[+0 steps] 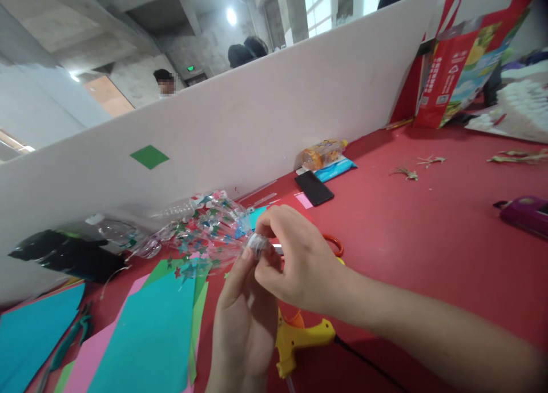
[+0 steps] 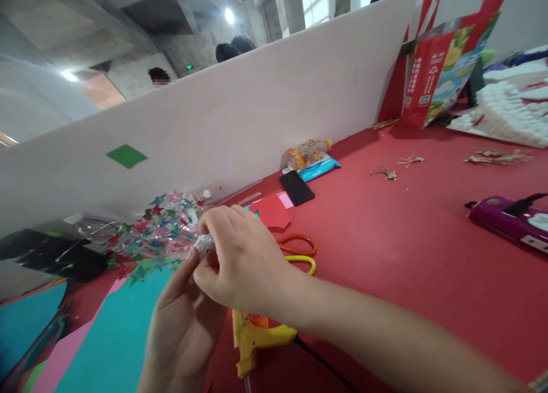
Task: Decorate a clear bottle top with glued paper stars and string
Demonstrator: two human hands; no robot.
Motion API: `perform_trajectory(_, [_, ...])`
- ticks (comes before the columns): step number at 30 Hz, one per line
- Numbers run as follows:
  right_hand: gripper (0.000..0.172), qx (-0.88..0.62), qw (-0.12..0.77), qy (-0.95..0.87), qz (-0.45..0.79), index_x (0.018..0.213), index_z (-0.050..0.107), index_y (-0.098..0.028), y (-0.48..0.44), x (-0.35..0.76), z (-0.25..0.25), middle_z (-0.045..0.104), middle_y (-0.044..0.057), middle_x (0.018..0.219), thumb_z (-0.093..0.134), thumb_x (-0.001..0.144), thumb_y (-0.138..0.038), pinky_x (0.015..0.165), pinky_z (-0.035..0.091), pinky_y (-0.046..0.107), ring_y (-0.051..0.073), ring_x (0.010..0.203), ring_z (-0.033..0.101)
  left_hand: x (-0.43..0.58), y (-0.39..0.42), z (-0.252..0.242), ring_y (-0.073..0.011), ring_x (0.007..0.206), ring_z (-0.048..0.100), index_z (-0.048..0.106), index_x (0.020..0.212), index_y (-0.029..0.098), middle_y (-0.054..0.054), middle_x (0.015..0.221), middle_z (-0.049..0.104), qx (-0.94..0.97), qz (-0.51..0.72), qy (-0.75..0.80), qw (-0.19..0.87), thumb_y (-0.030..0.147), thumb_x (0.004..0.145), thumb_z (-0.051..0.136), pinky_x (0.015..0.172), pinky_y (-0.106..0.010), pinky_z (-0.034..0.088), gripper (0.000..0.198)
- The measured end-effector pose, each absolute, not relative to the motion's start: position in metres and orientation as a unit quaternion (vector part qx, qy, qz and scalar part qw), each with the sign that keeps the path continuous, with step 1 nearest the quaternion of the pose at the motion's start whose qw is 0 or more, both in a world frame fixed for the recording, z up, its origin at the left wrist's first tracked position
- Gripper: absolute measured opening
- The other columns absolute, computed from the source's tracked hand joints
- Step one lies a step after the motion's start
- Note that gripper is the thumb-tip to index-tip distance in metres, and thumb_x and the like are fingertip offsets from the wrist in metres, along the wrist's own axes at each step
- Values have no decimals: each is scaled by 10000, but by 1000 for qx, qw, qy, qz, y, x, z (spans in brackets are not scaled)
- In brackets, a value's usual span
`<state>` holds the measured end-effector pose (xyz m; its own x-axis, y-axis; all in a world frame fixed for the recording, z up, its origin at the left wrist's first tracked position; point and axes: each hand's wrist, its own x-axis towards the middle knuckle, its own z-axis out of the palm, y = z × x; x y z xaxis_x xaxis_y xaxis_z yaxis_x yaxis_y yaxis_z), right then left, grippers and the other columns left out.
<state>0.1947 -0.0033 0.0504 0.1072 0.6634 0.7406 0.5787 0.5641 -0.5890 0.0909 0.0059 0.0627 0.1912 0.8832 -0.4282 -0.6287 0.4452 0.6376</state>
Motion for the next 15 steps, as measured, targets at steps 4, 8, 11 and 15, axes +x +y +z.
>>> perform_trajectory(4, [169, -459, 587, -666, 38, 848, 418, -206, -3, 195, 50, 478, -2, 788, 477, 720, -112, 648, 367, 283, 153, 739, 452, 90, 6, 63, -122, 670, 712, 750, 831, 135, -39, 737, 744, 163, 502, 391, 754, 169, 895, 507, 635, -174, 572, 254])
perform_trajectory(8, [168, -456, 590, -666, 35, 849, 419, -205, -2, 195, 49, 475, -3, 786, 476, 721, -114, 646, 364, 284, 152, 737, 448, 89, 6, 63, -122, 666, 714, 751, 815, 134, -41, 728, 744, 166, 500, 393, 753, 165, 905, 488, 621, -169, 569, 280])
perform_trajectory(11, [171, -457, 591, -664, 32, 845, 421, -201, -2, 195, 49, 471, -6, 780, 479, 714, -107, 643, 363, 283, 148, 731, 444, 89, 7, 63, -119, 681, 715, 751, 818, 144, -37, 744, 749, 172, 498, 393, 754, 166, 898, 499, 634, -167, 568, 265])
perform_trajectory(15, [174, -458, 591, -663, 32, 839, 421, -200, -2, 195, 49, 465, -6, 774, 481, 707, -104, 638, 361, 282, 146, 723, 441, 88, 6, 62, -123, 691, 717, 752, 820, 140, -42, 756, 752, 178, 500, 386, 755, 170, 890, 513, 636, -168, 569, 251])
